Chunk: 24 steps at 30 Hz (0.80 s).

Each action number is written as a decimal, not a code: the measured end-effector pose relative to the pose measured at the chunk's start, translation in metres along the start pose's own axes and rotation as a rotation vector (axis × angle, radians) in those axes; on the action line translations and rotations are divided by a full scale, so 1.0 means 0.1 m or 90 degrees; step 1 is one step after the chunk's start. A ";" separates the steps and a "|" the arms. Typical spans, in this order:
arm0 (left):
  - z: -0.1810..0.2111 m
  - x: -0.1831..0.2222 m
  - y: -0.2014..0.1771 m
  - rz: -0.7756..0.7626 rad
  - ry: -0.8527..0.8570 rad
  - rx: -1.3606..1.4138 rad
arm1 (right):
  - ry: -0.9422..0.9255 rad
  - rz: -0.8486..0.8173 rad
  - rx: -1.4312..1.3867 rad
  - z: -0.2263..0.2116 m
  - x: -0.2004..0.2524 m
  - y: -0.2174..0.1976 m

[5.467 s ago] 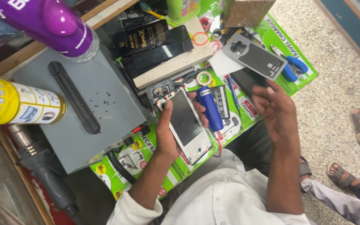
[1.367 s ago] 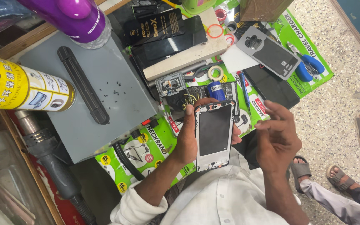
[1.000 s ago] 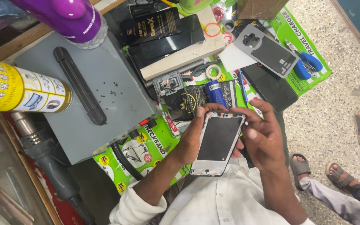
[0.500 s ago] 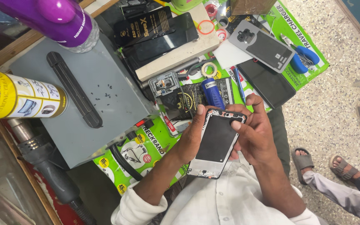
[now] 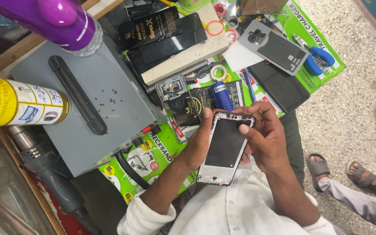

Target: The person disassembles a smartphone, removes the battery, and uses a screwdriver to adjust internal components. They then apply adhesive from a tube along the edges of the phone's frame to prepare for reassembly.

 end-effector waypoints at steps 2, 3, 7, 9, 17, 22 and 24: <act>-0.01 0.01 -0.03 0.003 -0.001 -0.015 | -0.009 0.000 0.020 -0.01 0.01 0.02; -0.01 0.02 -0.05 0.011 0.004 -0.033 | -0.017 0.010 0.025 -0.02 0.02 0.00; 0.05 -0.03 -0.24 0.156 0.052 -0.124 | -0.121 0.037 0.092 -0.18 0.00 -0.03; 0.18 0.03 -0.28 0.239 0.102 -0.297 | -0.207 0.071 0.158 -0.31 0.04 -0.02; 0.46 0.16 0.14 0.035 0.275 -0.286 | -0.246 0.024 0.191 -0.32 0.25 0.28; 0.47 0.18 0.19 -0.126 0.165 0.184 | -0.277 0.064 0.230 -0.45 0.22 0.21; 0.49 0.21 0.22 -0.127 0.178 0.150 | -0.283 0.076 0.250 -0.50 0.19 0.19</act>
Point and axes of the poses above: each hand's wrist, its own x-axis away from the middle knuckle, its own y-axis out of the palm, z = x × y, the point moved 9 cm from there along -x, towards the middle knuckle, and after that the axes turned 9 degrees about -x, right-handed, at the moved point
